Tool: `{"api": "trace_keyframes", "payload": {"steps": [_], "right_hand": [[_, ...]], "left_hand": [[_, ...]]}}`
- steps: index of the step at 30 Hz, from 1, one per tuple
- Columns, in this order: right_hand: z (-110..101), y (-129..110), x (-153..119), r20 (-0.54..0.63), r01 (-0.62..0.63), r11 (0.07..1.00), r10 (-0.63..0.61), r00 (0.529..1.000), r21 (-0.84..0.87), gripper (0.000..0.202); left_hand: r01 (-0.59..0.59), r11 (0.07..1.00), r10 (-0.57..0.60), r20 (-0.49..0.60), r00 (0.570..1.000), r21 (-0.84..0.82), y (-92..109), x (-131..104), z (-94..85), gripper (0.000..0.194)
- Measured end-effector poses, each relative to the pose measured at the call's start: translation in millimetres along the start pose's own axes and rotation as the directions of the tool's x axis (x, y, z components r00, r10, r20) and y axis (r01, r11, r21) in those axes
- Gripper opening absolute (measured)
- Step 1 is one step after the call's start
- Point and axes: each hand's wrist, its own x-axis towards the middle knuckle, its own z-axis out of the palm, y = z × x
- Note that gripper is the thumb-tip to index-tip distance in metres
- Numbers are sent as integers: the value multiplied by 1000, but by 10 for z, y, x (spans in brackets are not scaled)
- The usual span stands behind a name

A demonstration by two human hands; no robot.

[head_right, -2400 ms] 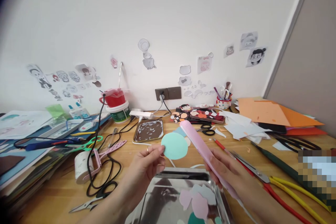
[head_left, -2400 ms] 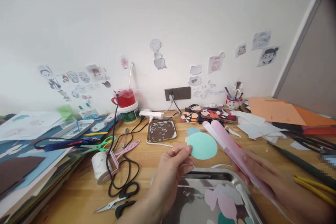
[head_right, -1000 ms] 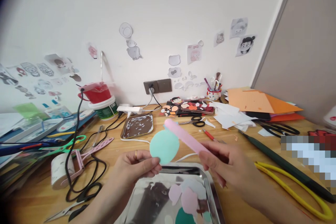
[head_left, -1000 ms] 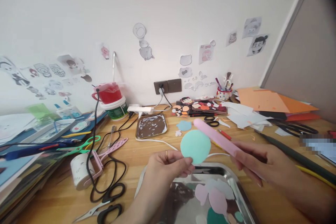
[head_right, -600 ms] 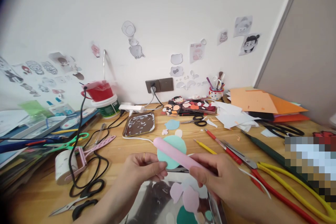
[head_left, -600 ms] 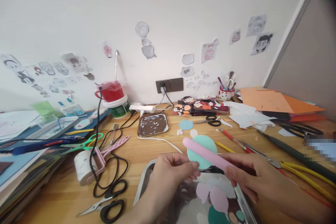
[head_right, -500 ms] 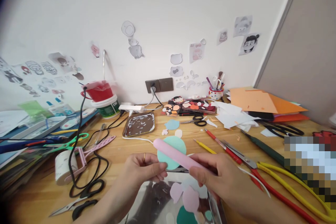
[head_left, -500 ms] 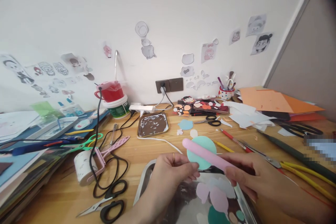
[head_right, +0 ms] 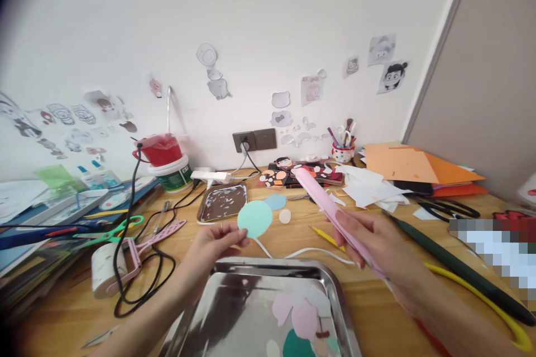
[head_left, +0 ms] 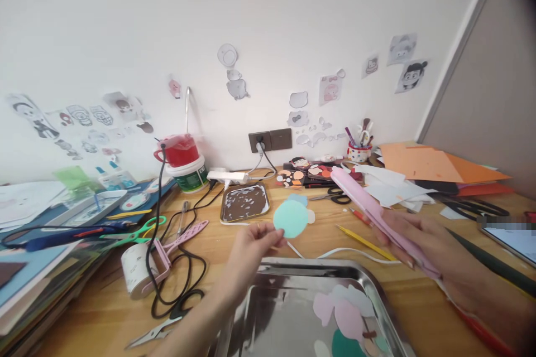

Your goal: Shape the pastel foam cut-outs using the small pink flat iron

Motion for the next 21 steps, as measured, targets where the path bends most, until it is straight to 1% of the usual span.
{"api": "trace_keyframes", "payload": {"steps": [2, 4, 5, 6, 9, 12, 14, 17, 21], "right_hand": [[25, -21, -5, -23, -19, 999, 20, 1000, 44, 35], [52, -25, -2, -24, -41, 998, 42, 999, 50, 35], [62, -21, 3, -16, -44, 998, 45, 999, 48, 37], [70, -16, 9, -2, -42, 998, 42, 999, 48, 38], [74, 8, 23, 59, -40, 997, 36, 998, 61, 40], [61, 47, 24, 98, -41, 997, 34, 995, 66, 39], [50, 74, 23, 123, -31, 997, 23, 992, 64, 39], [41, 88, 26, 143, -36, 998, 29, 989, 48, 41], [52, 34, 17, 140, -39, 999, 33, 990, 38, 44]], "left_hand": [[-61, 987, 67, -35, 997, 151, -33, 133, -123, 24], [-108, 944, 127, -40, 991, 311, -89, 253, -222, 25], [-149, 897, 174, -23, 984, 416, -124, 304, -256, 27], [-202, 823, 225, 22, 974, 531, -160, 348, -277, 29], [-245, 752, 257, 70, 964, 612, -248, 449, -270, 28], [-277, 675, 264, 127, 956, 684, -271, 524, -199, 27], [-300, 610, 260, 172, 950, 734, -257, 568, -148, 27], [-346, 499, 226, 267, 937, 795, -219, 616, -95, 24], [-436, 336, 184, 395, 900, 835, -129, 654, -73, 17]]}}
